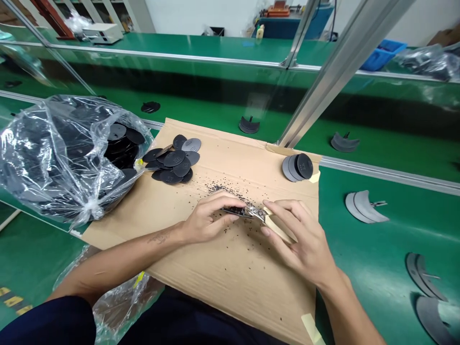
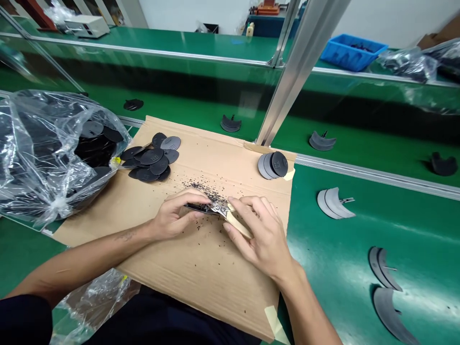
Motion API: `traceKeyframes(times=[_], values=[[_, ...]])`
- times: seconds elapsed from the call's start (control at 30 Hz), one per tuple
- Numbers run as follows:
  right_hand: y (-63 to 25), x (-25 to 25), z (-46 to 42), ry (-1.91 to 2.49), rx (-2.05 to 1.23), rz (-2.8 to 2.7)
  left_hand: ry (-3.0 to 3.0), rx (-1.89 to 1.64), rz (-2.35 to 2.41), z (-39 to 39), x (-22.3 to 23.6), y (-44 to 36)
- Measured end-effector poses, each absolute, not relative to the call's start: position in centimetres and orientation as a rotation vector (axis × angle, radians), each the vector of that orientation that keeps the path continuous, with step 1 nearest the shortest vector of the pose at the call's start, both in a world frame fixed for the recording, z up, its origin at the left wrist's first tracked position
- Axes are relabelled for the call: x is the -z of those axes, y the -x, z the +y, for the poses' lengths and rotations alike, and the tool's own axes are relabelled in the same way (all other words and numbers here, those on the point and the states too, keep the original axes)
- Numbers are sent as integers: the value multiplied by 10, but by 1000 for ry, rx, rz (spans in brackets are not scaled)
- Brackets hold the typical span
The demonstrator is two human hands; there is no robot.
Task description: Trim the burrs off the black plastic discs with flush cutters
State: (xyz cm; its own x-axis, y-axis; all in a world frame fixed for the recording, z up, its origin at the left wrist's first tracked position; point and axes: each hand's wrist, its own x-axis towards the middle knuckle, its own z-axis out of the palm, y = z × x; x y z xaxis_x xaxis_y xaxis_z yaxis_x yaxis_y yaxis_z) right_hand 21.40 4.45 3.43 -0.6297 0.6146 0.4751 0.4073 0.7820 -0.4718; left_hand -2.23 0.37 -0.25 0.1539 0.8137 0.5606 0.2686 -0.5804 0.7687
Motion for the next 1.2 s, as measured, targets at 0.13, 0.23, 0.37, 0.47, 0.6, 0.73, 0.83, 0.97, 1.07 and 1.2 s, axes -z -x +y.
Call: traceKeyframes(times=[0.13,0.23,0.37,0.47,0.6,0.73,0.83,0.97,1.07,1.2], values=[[-214,-31,47,738,-363,-2365,-1944,-1432,991,4,2,22],[-215,-32,47,728,-369,-2361,-1939,-1429,967,3,2,22],[-215,-33,47,699,-402,-2339,-1933,-1423,946,3,1,23],[-214,-33,47,693,-409,-2340,-1929,-1414,938,3,0,24],[-214,-33,48,686,-353,-2364,-1938,-1400,939,4,0,24],[-214,-35,47,697,-292,-2381,-1949,-1398,932,4,0,24],[-213,-38,45,710,-227,-2402,-1934,-1393,928,4,2,24],[-212,-38,42,722,-164,-2414,-1883,-1378,928,3,3,23],[-213,-36,42,766,-123,-2403,-1873,-1371,978,1,3,23],[-213,-34,44,859,87,-2385,-2013,-1318,1009,1,2,24]])
